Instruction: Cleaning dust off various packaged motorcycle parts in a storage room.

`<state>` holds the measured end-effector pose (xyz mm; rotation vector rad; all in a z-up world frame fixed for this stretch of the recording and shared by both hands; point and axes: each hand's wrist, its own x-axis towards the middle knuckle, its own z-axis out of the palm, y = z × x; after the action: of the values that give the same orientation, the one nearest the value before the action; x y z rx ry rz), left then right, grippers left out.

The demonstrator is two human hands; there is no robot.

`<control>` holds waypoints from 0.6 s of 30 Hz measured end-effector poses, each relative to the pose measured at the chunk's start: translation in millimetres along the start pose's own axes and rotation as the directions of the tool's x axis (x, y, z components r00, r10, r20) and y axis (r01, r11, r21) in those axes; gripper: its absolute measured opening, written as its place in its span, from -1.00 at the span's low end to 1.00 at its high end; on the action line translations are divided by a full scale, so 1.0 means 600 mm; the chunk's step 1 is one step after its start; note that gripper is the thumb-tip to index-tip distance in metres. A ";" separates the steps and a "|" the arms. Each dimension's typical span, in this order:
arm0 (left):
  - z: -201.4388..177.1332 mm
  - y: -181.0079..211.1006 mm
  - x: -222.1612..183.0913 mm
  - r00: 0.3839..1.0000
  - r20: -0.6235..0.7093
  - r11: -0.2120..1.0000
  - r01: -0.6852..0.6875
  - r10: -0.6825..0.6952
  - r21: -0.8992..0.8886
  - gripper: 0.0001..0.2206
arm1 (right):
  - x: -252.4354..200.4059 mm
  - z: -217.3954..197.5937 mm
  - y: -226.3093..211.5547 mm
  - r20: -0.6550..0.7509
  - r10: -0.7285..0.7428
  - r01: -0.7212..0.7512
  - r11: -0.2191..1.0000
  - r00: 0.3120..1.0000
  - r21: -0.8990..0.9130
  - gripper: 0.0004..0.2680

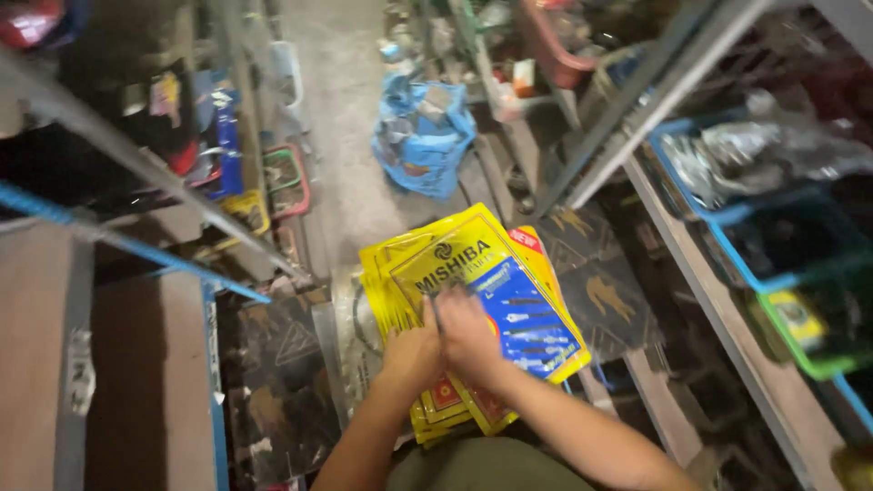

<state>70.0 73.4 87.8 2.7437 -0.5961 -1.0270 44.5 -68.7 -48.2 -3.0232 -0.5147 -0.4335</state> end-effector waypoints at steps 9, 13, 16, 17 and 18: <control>0.114 -0.055 0.073 0.955 -0.283 0.996 -0.081 0.085 0.027 -0.28 | -0.158 -0.122 -0.049 0.159 0.064 -0.090 0.983 0.985 0.162 -0.43; 0.120 -0.040 0.061 0.962 -0.269 0.998 -0.049 0.056 0.033 -0.31 | -0.245 -0.122 0.013 0.213 0.110 -0.131 0.987 0.971 0.089 -0.47; 0.142 -0.033 0.066 0.946 -0.311 0.994 -0.063 0.088 0.090 -0.33 | -0.282 -0.105 0.069 0.135 0.202 -0.215 0.973 0.970 0.082 -0.45; 0.152 -0.029 0.070 0.933 -0.346 0.990 -0.056 0.099 0.131 -0.32 | -0.281 -0.107 0.087 0.191 0.238 -0.258 0.962 0.952 0.088 -0.47; 0.162 -0.024 0.074 0.919 -0.379 0.984 -0.047 0.111 0.172 -0.31 | -0.280 -0.109 0.104 0.247 0.272 -0.301 0.950 0.930 0.089 -0.48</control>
<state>40.9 68.0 -15.8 2.9137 -0.7398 -0.4086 -104.6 -186.9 -32.2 -2.9715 -0.0950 -0.0296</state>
